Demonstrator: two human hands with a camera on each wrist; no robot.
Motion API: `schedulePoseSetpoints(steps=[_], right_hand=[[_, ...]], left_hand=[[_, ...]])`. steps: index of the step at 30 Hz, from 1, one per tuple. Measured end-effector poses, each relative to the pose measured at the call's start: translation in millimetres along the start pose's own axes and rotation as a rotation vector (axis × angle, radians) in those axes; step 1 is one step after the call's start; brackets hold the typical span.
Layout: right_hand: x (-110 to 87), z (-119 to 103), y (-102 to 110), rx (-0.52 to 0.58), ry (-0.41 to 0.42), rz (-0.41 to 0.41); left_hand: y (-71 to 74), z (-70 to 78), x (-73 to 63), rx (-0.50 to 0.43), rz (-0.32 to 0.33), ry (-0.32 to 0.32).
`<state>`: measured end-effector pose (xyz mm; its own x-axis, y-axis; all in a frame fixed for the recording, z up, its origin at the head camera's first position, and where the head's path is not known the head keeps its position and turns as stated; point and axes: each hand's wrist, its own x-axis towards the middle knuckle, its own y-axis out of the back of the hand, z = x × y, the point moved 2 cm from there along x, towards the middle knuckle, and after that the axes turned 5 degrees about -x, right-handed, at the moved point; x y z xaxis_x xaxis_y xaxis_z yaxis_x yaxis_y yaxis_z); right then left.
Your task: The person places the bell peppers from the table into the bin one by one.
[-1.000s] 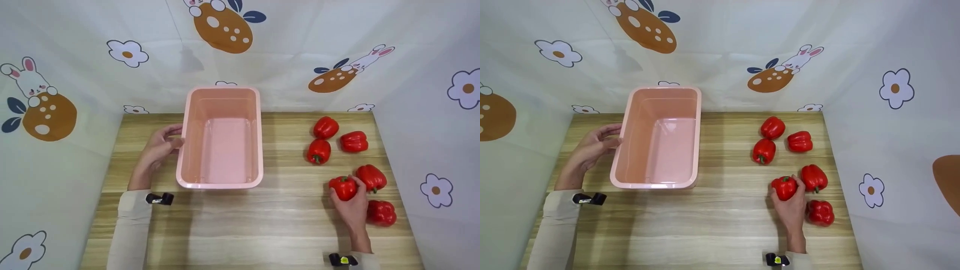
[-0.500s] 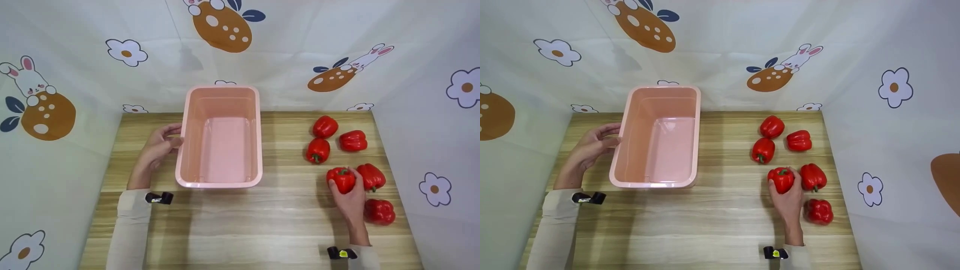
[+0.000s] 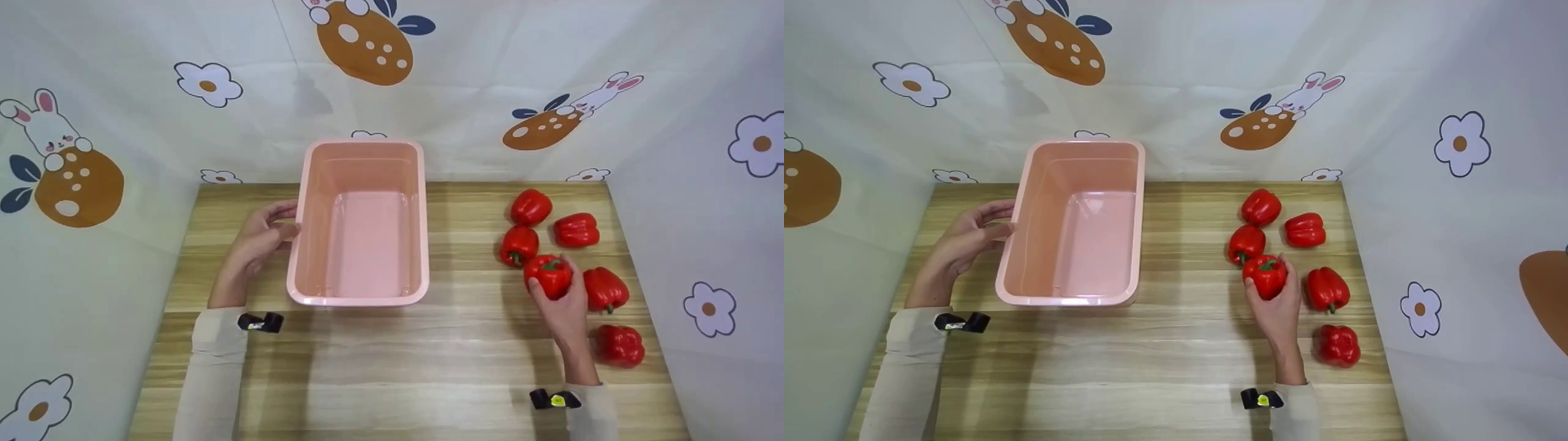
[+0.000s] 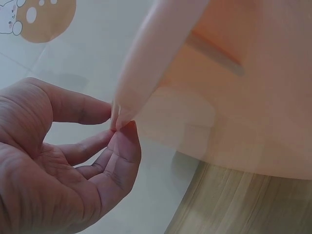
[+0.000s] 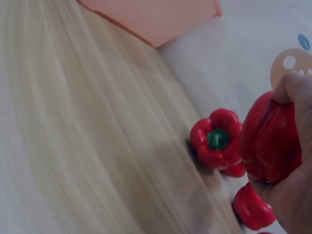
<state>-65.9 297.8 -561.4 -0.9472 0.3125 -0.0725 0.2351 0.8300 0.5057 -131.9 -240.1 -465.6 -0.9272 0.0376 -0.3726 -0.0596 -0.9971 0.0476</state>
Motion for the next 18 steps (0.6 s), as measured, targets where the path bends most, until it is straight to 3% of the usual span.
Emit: schedulePoseSetpoints(steps=[9,18], right_hand=[[7.6,-26.9,-12.1,0.087,0.015,-0.04],[16.7,-54.1,-27.5,0.131,0.082,-0.087]], left_hand=[[-0.9,-1.9,0.5,-0.012,0.001,-0.017],[-0.3,-1.6,0.3,-0.003,0.001,-0.005]])
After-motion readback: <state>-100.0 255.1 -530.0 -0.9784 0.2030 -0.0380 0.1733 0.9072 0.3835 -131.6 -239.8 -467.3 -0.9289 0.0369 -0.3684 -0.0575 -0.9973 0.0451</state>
